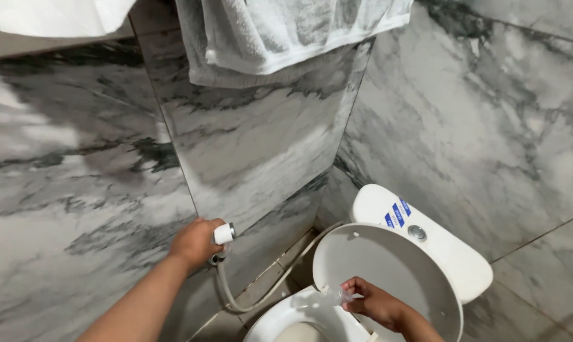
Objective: Clean the inside of a toilet bowl using a brush and cleaning liquid.
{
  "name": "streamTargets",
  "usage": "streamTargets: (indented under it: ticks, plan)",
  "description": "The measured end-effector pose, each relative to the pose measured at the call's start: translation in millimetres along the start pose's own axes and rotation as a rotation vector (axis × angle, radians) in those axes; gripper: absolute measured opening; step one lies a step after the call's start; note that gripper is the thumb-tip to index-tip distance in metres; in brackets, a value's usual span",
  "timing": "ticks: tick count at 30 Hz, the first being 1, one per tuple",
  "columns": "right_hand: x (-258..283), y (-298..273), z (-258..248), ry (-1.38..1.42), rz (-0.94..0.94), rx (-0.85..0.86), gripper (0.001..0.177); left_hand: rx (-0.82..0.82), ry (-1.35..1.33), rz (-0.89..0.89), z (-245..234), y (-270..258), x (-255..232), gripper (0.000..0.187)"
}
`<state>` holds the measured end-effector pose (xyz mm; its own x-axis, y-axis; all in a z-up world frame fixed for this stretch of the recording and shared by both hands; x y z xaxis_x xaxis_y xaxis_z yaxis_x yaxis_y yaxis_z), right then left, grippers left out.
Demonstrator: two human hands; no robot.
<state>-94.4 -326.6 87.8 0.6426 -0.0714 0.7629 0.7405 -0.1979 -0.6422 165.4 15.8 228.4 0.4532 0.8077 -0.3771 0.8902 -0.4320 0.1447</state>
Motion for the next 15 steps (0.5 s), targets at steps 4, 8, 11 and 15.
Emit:
streamTargets:
  ticks: [4,8,11,15]
  plan:
    - [-15.2,28.7,14.0,0.021,-0.013,-0.002,0.039,0.015,0.008,-0.020,13.6,9.7,21.3,0.035]
    - [-19.0,35.5,30.4,0.021,-0.037,-0.001,0.039,0.016,0.020,-0.048,31.6,12.8,32.5,0.035]
    - [-20.7,39.6,36.9,0.029,-0.022,-0.008,0.039,0.014,0.021,-0.054,41.3,11.7,40.3,0.035]
    - [-23.1,44.1,37.3,0.061,-0.049,0.015,0.037,-0.050,0.040,-0.048,64.5,19.3,64.8,0.037]
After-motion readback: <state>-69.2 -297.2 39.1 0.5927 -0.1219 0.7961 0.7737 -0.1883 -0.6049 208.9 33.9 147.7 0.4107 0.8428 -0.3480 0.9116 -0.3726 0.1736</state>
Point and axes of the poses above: each hand's wrist, its own y-axis towards the middle knuckle, its own z-axis out of the palm, x = y × z, the point moved 6 cm from there along y, towards the middle knuckle, and after that the axes turned 12 degrees about -x, right-handed, at the moved point
